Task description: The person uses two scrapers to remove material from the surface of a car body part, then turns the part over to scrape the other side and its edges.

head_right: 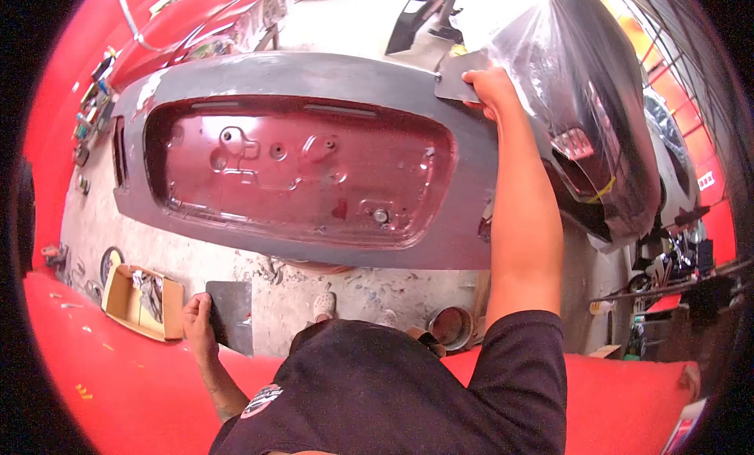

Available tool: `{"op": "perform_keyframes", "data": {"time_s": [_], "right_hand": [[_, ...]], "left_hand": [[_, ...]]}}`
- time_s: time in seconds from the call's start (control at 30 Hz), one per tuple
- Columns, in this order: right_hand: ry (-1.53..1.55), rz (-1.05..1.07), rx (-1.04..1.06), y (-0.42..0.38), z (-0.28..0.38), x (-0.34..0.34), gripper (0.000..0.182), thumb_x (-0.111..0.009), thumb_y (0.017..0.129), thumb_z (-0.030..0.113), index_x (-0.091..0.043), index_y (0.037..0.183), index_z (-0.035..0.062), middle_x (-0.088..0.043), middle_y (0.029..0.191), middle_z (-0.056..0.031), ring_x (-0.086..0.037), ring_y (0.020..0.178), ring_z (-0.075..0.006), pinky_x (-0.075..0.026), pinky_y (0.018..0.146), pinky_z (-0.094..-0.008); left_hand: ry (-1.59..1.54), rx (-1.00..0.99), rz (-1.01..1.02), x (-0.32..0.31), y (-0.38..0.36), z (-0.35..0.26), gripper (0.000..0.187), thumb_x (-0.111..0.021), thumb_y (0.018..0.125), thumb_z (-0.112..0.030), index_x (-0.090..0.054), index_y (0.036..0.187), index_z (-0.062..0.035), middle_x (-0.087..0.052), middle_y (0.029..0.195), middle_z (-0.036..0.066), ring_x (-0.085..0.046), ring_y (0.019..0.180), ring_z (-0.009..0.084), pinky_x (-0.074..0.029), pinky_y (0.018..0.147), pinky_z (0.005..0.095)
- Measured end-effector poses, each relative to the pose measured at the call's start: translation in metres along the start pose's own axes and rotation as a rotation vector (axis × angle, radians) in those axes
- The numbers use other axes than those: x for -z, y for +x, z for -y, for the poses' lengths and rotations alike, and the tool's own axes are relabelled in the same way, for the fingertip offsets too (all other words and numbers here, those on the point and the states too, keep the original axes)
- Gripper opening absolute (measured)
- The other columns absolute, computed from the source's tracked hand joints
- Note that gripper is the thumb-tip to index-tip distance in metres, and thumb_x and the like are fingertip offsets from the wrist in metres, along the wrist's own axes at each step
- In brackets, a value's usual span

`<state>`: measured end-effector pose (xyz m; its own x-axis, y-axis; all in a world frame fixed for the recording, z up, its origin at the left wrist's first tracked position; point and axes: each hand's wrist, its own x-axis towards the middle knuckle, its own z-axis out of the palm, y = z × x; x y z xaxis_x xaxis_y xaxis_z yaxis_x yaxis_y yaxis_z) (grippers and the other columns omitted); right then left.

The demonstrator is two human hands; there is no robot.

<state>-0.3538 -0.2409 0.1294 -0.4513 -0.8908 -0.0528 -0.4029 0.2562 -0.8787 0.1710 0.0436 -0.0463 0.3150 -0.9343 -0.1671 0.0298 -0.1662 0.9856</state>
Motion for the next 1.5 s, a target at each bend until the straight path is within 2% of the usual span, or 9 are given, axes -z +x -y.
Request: {"op": "perform_keyframes", "data": {"time_s": [0.27, 0.33, 0.4, 0.47, 0.6, 0.67, 0.87, 1.17, 1.5], "right_hand": [[-0.135, 0.229, 0.119, -0.005, 0.068, -0.109, 0.037, -0.061, 0.083, 0.009, -0.050, 0.117, 0.0037, -0.062, 0.092, -0.0088, -0.061, 0.068, -0.0149, -0.052, 0.045, -0.0284], [-0.078, 0.221, 0.288, 0.010, 0.072, -0.140, 0.025, -0.061, 0.081, 0.014, -0.056, 0.097, -0.0053, -0.061, 0.065, -0.0136, -0.061, 0.044, -0.0228, -0.032, 0.030, -0.0373], [-0.062, 0.192, 0.321, 0.014, 0.082, -0.167, 0.026, -0.062, 0.079, 0.015, -0.057, 0.094, -0.0055, -0.061, 0.063, -0.0154, -0.062, 0.046, -0.0242, -0.032, 0.031, -0.0380], [-0.226, 0.342, 0.246, 0.012, 0.101, -0.187, 0.036, -0.061, 0.083, 0.010, -0.049, 0.117, 0.0021, -0.062, 0.092, -0.0104, -0.063, 0.070, -0.0181, -0.054, 0.047, -0.0306], [-0.291, 0.404, 0.262, -0.006, 0.117, -0.229, 0.037, -0.061, 0.083, 0.011, -0.049, 0.117, 0.0036, -0.063, 0.091, -0.0104, -0.064, 0.067, -0.0194, -0.053, 0.048, -0.0320], [0.020, 0.389, 0.309, -0.027, 0.110, -0.240, 0.045, -0.066, 0.079, 0.021, -0.047, 0.115, 0.0004, -0.057, 0.069, -0.0112, -0.053, 0.044, -0.0199, -0.032, 0.034, -0.0340], [0.261, 0.303, 0.316, -0.022, 0.055, -0.137, 0.031, -0.065, 0.083, 0.019, -0.054, 0.107, 0.0038, -0.061, 0.089, -0.0074, -0.060, 0.076, -0.0159, -0.045, 0.048, -0.0310], [0.357, -0.226, 0.087, -0.087, -0.106, 0.099, 0.035, -0.062, 0.085, 0.008, -0.051, 0.118, 0.0059, -0.063, 0.097, -0.0060, -0.063, 0.071, -0.0154, -0.049, 0.047, -0.0287], [0.052, -0.299, 0.378, -0.091, -0.074, -0.005, 0.048, -0.064, 0.077, 0.005, -0.048, 0.122, -0.0012, -0.060, 0.112, -0.0191, -0.061, 0.101, -0.0278, -0.048, 0.086, -0.0360]], "left_hand": [[-0.047, 0.001, -0.125, 0.033, -0.015, 0.011, 0.021, -0.058, 0.094, -0.016, -0.061, 0.082, 0.0003, -0.050, 0.071, -0.007, -0.039, 0.067, 0.0015, -0.031, 0.061, 0.0185], [-0.072, -0.017, -0.133, 0.037, -0.015, 0.010, 0.020, -0.058, 0.094, -0.016, -0.061, 0.082, 0.0005, -0.051, 0.071, -0.007, -0.040, 0.067, 0.0016, -0.031, 0.061, 0.0185], [-0.096, -0.037, -0.137, 0.036, -0.015, 0.007, 0.020, -0.058, 0.094, -0.016, -0.062, 0.082, 0.0006, -0.051, 0.071, -0.007, -0.040, 0.067, 0.0016, -0.031, 0.061, 0.0186], [-0.086, -0.029, -0.163, 0.031, -0.013, 0.000, 0.019, -0.058, 0.093, -0.015, -0.062, 0.083, 0.0009, -0.051, 0.071, -0.007, -0.040, 0.067, 0.0017, -0.032, 0.061, 0.0189], [-0.072, -0.065, -0.104, 0.014, -0.005, -0.012, 0.019, -0.058, 0.093, -0.014, -0.062, 0.083, 0.0013, -0.052, 0.071, -0.007, -0.041, 0.067, 0.0019, -0.033, 0.062, 0.0190], [-0.064, -0.067, -0.059, 0.007, -0.002, -0.015, 0.019, -0.058, 0.093, -0.014, -0.062, 0.083, 0.0016, -0.052, 0.071, -0.006, -0.042, 0.067, 0.0022, -0.034, 0.062, 0.0192], [-0.032, -0.045, -0.061, 0.018, -0.002, 0.002, 0.020, -0.058, 0.093, -0.015, -0.062, 0.082, 0.0012, -0.051, 0.071, -0.007, -0.041, 0.067, 0.0021, -0.033, 0.062, 0.0193], [-0.007, 0.006, -0.032, 0.019, 0.011, 0.012, 0.024, -0.059, 0.094, -0.020, -0.059, 0.078, -0.0018, -0.045, 0.068, -0.008, -0.034, 0.063, 0.0019, -0.026, 0.057, 0.0202], [0.000, -0.080, 0.183, -0.052, 0.036, -0.038, 0.021, -0.057, 0.094, -0.017, -0.061, 0.083, 0.0002, -0.050, 0.072, -0.008, -0.039, 0.067, 0.0018, -0.031, 0.060, 0.0185]]}}
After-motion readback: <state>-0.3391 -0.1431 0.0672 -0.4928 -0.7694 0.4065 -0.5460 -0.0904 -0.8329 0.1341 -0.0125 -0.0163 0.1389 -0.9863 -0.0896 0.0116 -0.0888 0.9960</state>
